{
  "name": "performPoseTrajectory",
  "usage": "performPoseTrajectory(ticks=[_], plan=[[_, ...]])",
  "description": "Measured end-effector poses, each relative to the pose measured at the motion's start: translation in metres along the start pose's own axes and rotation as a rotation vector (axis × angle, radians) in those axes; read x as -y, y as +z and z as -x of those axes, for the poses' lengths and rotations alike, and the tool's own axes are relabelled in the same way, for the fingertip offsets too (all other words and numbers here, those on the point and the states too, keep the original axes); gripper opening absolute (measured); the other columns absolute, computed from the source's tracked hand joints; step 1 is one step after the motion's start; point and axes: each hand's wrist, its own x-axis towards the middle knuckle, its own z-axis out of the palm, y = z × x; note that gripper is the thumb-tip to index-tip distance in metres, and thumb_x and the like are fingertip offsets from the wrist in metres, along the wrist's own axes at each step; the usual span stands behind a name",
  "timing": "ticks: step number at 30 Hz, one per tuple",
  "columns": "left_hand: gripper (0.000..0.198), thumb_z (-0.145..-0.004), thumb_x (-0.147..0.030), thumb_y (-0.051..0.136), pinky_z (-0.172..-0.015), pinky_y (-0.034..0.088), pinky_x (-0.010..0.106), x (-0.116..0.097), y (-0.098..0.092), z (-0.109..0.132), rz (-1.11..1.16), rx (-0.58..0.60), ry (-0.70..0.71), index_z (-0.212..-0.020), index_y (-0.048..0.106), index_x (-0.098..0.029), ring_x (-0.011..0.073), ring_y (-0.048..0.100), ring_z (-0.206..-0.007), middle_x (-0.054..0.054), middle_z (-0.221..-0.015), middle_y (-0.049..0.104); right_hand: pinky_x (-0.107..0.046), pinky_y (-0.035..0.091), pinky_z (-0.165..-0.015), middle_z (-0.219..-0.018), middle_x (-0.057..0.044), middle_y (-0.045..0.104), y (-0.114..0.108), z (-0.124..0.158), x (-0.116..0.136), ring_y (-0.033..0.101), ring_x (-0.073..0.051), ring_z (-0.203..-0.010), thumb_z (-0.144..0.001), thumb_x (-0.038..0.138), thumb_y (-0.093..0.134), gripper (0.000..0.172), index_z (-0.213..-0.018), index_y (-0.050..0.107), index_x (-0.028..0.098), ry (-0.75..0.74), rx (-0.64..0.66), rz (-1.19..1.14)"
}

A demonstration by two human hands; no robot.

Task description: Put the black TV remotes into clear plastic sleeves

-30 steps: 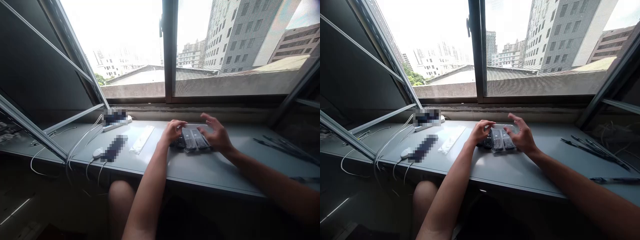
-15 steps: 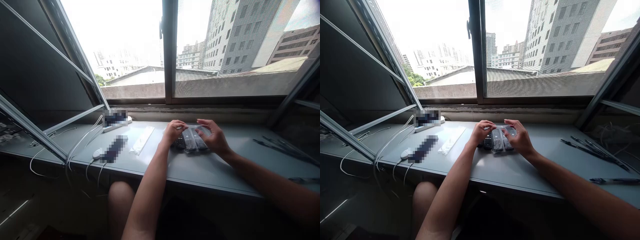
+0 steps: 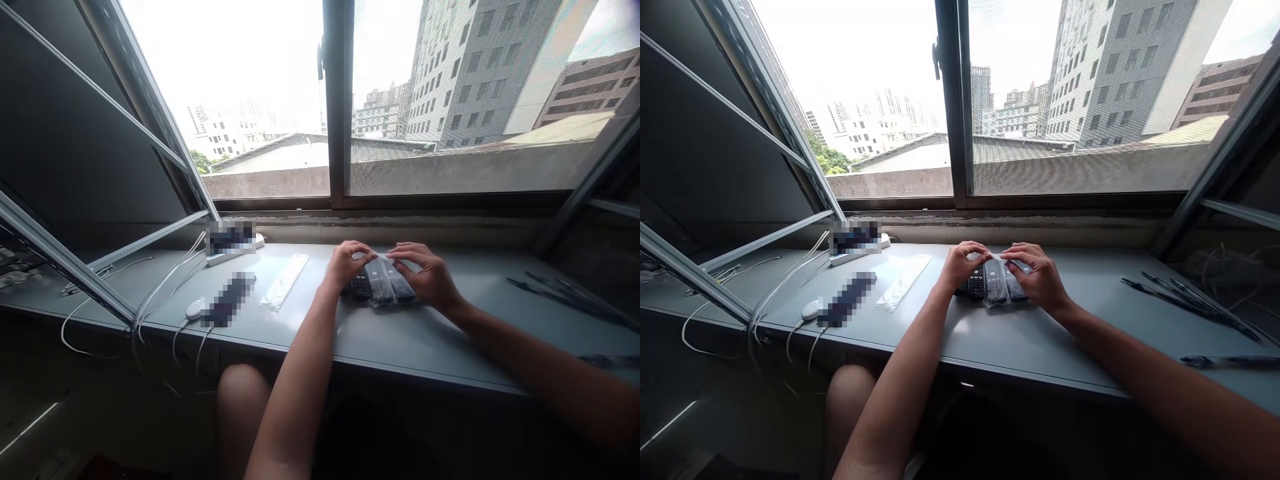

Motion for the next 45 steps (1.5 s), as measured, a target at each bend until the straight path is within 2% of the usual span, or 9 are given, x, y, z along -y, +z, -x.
performPoseTrajectory(ticks=[6, 10, 16, 24, 28, 32, 35, 39, 45], plan=[[0.005, -0.095, -0.028, 0.083, -0.102, 0.056, 0.039, 0.006, -0.002, 0.003, -0.176, 0.011, -0.122, -0.093, 0.086, -0.025, 0.0246, 0.074, -0.104, 0.007, -0.103, 0.082, -0.054, 0.061, -0.108, -0.118, -0.008, 0.081, -0.004, -0.003, -0.011, 0.078, -0.033, -0.111, -0.105, 0.049, 0.072, 0.025, -0.121, 0.079, 0.031, 0.239, -0.219, -0.128], [0.029, -0.099, -0.049, 0.076, -0.099, 0.057, 0.038, 0.002, -0.002, -0.002, 0.156, -0.121, -0.296, -0.098, 0.087, -0.022, 0.0251, 0.076, -0.105, 0.008, -0.107, 0.084, -0.058, 0.060, -0.113, -0.130, -0.012, 0.078, -0.005, -0.007, -0.010, 0.076, -0.036, -0.122, -0.103, 0.053, 0.075, 0.038, -0.133, 0.075, 0.031, 0.272, -0.269, -0.191], [0.060, -0.101, -0.069, 0.066, -0.106, 0.058, 0.040, -0.015, -0.006, -0.008, 0.814, -0.056, -0.485, -0.135, 0.079, -0.022, 0.0315, 0.071, -0.134, 0.013, -0.140, 0.077, -0.058, 0.062, -0.110, -0.131, -0.014, 0.080, 0.004, -0.002, -0.006, 0.076, -0.034, -0.125, -0.097, 0.059, 0.081, 0.059, -0.144, 0.064, 0.027, 0.319, -0.015, -0.381], [0.065, -0.091, -0.060, 0.085, -0.102, 0.059, 0.039, -0.021, -0.002, 0.001, 0.931, 0.270, -0.536, -0.146, 0.074, -0.026, 0.0303, 0.074, -0.123, 0.012, -0.139, 0.077, -0.045, 0.068, -0.090, -0.109, -0.011, 0.086, 0.007, 0.002, 0.015, 0.081, -0.030, -0.101, -0.087, 0.064, 0.090, 0.065, -0.136, 0.073, 0.025, 0.473, 0.213, -0.532], [0.072, -0.085, -0.058, 0.091, -0.098, 0.060, 0.039, -0.020, 0.001, -0.002, 0.885, 0.122, -0.561, -0.142, 0.069, -0.020, 0.0302, 0.075, -0.121, 0.015, -0.134, 0.077, -0.041, 0.068, -0.077, -0.101, -0.010, 0.085, 0.008, 0.001, 0.013, 0.079, -0.027, -0.084, -0.082, 0.069, 0.091, 0.054, -0.109, 0.084, 0.024, 0.499, 0.133, -0.419], [0.082, -0.085, -0.050, 0.094, -0.101, 0.061, 0.041, -0.018, 0.001, -0.005, 0.822, -0.077, -0.630, -0.153, 0.058, -0.024, 0.0314, 0.071, -0.131, 0.016, -0.149, 0.070, -0.037, 0.065, -0.064, -0.090, -0.008, 0.082, 0.005, 0.001, 0.009, 0.075, -0.025, -0.075, -0.087, 0.066, 0.088, 0.045, -0.102, 0.085, 0.024, 0.483, -0.016, -0.339], [0.071, -0.085, -0.049, 0.093, -0.109, 0.060, 0.046, -0.021, -0.001, -0.003, 0.878, 0.067, -0.639, -0.146, 0.066, -0.022, 0.0336, 0.068, -0.137, 0.018, -0.153, 0.067, -0.038, 0.064, -0.065, -0.092, -0.007, 0.079, 0.003, 0.000, 0.009, 0.074, -0.025, -0.077, -0.092, 0.060, 0.084, 0.037, -0.106, 0.086, 0.026, 0.419, -0.062, -0.286], [0.049, -0.087, -0.048, 0.093, -0.115, 0.058, 0.049, -0.027, -0.001, 0.002, 0.953, 0.339, -0.585, -0.123, 0.077, -0.019, 0.0353, 0.066, -0.140, 0.019, -0.149, 0.069, -0.047, 0.066, -0.087, -0.101, -0.007, 0.073, 0.003, 0.001, 0.014, 0.073, -0.028, -0.097, -0.101, 0.053, 0.075, 0.026, -0.113, 0.089, 0.034, 0.207, -0.035, -0.179], [0.052, -0.091, -0.038, 0.085, -0.119, 0.055, 0.053, -0.028, -0.001, 0.001, 1.018, 0.219, -0.611, -0.138, 0.069, -0.021, 0.0334, 0.070, -0.135, 0.018, -0.147, 0.072, -0.055, 0.062, -0.102, -0.120, -0.009, 0.076, 0.008, 0.003, 0.023, 0.073, -0.033, -0.113, -0.102, 0.043, 0.077, 0.028, -0.129, 0.083, 0.036, 0.003, 0.083, -0.108]])
